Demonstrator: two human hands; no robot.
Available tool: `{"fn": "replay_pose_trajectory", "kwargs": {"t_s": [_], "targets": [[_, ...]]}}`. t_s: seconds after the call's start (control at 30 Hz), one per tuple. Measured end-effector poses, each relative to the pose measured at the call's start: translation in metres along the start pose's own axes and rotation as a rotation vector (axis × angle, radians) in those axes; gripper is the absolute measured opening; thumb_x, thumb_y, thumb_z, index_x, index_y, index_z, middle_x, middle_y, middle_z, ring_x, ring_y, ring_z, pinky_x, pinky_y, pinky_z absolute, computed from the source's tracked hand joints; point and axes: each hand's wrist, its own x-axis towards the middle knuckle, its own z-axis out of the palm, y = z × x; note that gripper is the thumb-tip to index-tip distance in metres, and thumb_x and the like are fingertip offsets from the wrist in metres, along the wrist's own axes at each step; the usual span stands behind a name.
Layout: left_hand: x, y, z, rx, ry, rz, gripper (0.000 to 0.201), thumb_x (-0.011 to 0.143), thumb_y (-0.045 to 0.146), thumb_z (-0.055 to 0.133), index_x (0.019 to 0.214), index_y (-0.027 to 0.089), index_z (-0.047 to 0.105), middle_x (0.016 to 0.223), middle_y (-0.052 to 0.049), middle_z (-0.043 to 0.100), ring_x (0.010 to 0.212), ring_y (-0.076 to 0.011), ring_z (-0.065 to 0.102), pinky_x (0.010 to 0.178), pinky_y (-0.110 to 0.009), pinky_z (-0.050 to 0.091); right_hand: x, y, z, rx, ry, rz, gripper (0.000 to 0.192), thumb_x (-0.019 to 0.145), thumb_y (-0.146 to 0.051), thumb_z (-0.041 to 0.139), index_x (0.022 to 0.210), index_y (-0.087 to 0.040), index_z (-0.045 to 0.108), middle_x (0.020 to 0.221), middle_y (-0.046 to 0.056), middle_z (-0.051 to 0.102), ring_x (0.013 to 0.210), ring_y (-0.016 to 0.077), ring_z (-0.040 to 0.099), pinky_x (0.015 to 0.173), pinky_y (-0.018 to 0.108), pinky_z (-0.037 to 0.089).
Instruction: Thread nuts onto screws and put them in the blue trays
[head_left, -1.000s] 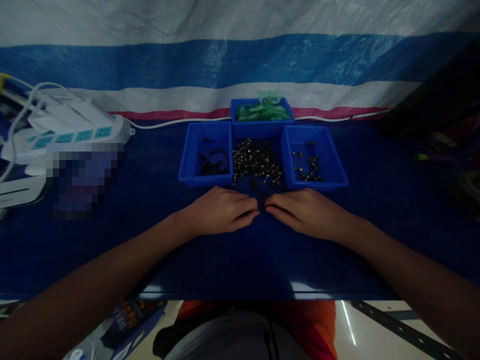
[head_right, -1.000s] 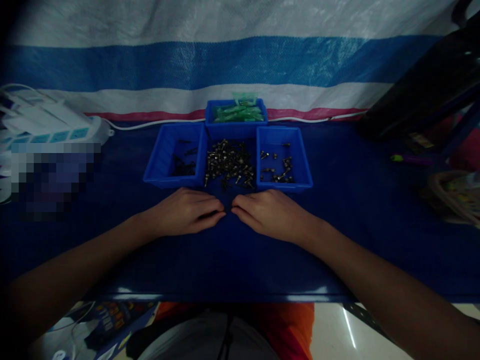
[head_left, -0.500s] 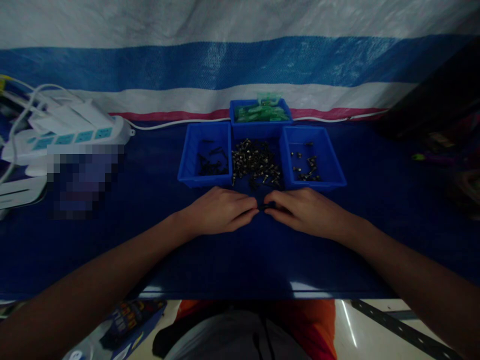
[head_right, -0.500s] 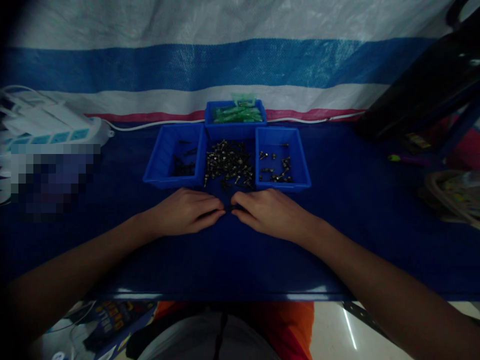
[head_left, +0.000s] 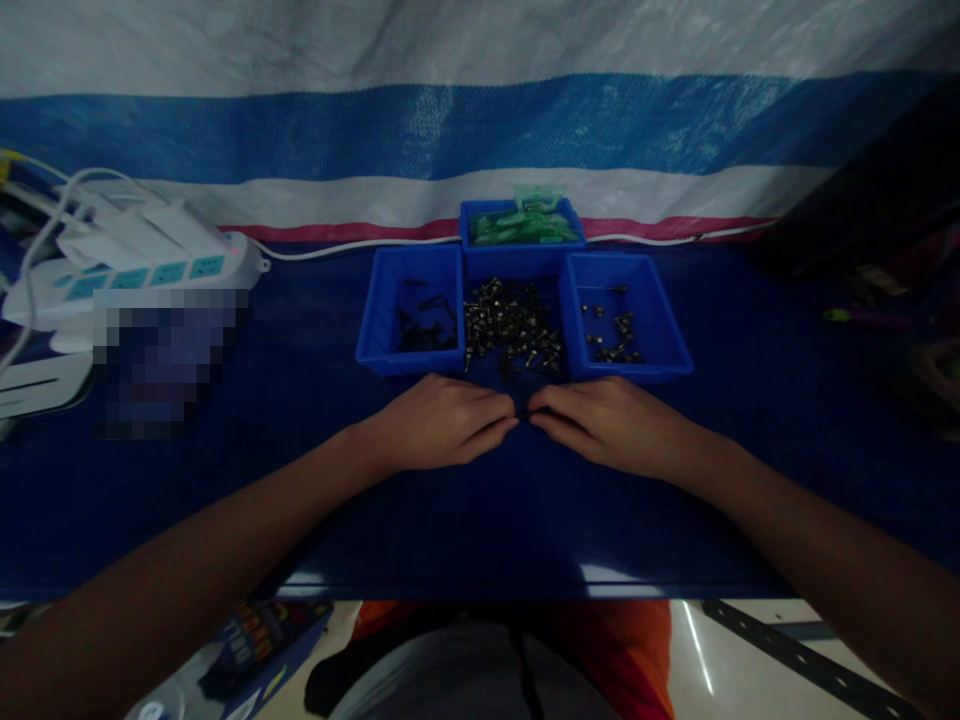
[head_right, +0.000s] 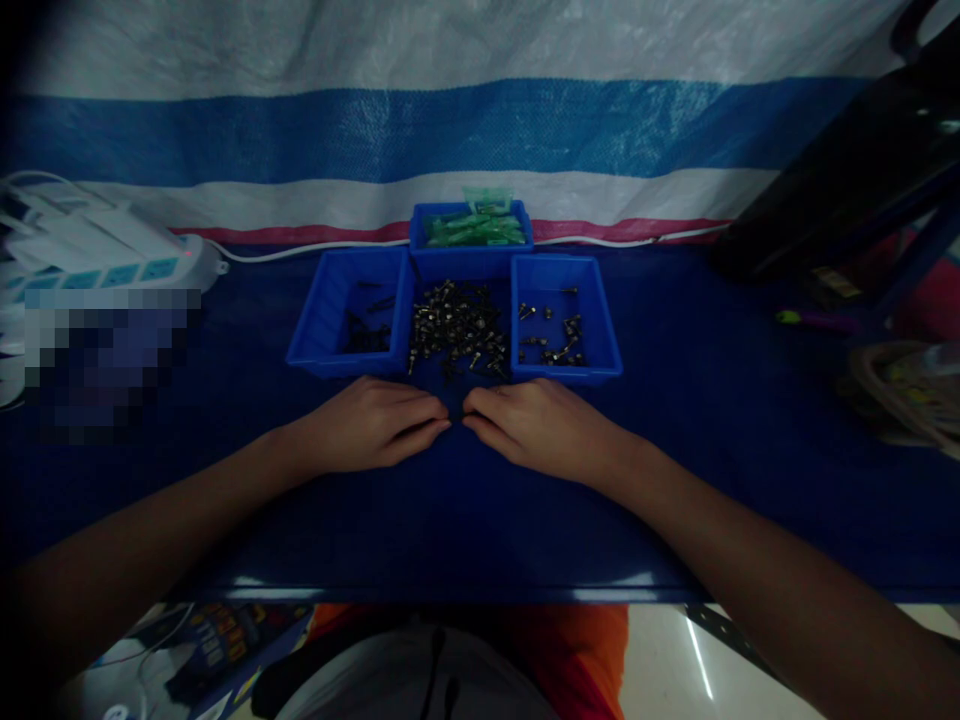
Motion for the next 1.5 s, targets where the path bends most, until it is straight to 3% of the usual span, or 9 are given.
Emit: {"fn": "replay_pose_trajectory", "kwargs": {"t_s": [0.2,0.43,1.13,1.5], "targets": [[-0.0003,0.0004,0.0002,0.004,-0.018,-0.012,0.026,0.091,0.03,0.032,0.083,0.017,0.053,0.07,0.001,0.058,0.063,-0.0102,0.055,0.058,-0.021,0.039,-0.0004,-0.0008,-0.0004,0.01,0.025,0.085,0.021,0.085,-0.032,0.048,0.101,-0.019,0.049,0.074,-0.001,0.06,0.066,0.0124,0.058,0.058,0.022,0.04],[0.0,0.0002,0.001,0.014,0.0,-0.019,0.027,0.091,0.03,0.03,0.085,0.017,0.053,0.069,0.0,0.059,0.061,-0.0104,0.056,0.058,-0.021,0.041,-0.0003,0.0003,-0.0001,0.004,0.018,0.035,0.01,0.085,-0.025,0.046,0.091,-0.019,0.051,0.076,-0.001,0.06,0.066,0.0116,0.057,0.061,0.022,0.039],[0.0012,0.0013,0.0004,0.015,-0.014,-0.028,0.027,0.092,0.032,0.031,0.082,0.018,0.052,0.07,0.001,0.058,0.063,-0.0103,0.055,0.057,-0.021,0.038,0.0008,-0.0024,0.0013,-0.075,0.005,0.03,0.021,0.091,-0.026,0.034,0.098,-0.017,0.052,0.078,0.002,0.062,0.068,0.013,0.059,0.063,0.024,0.039],[0.0004,0.0011,0.0011,0.008,0.002,-0.035,0.028,0.092,0.03,0.03,0.081,0.017,0.053,0.071,0.001,0.058,0.063,-0.0102,0.056,0.059,-0.021,0.039,-0.0005,-0.0013,0.0003,-0.038,-0.003,0.04,0.018,0.09,-0.029,0.04,0.096,-0.018,0.051,0.078,0.001,0.061,0.067,0.0125,0.059,0.06,0.022,0.04]]}}
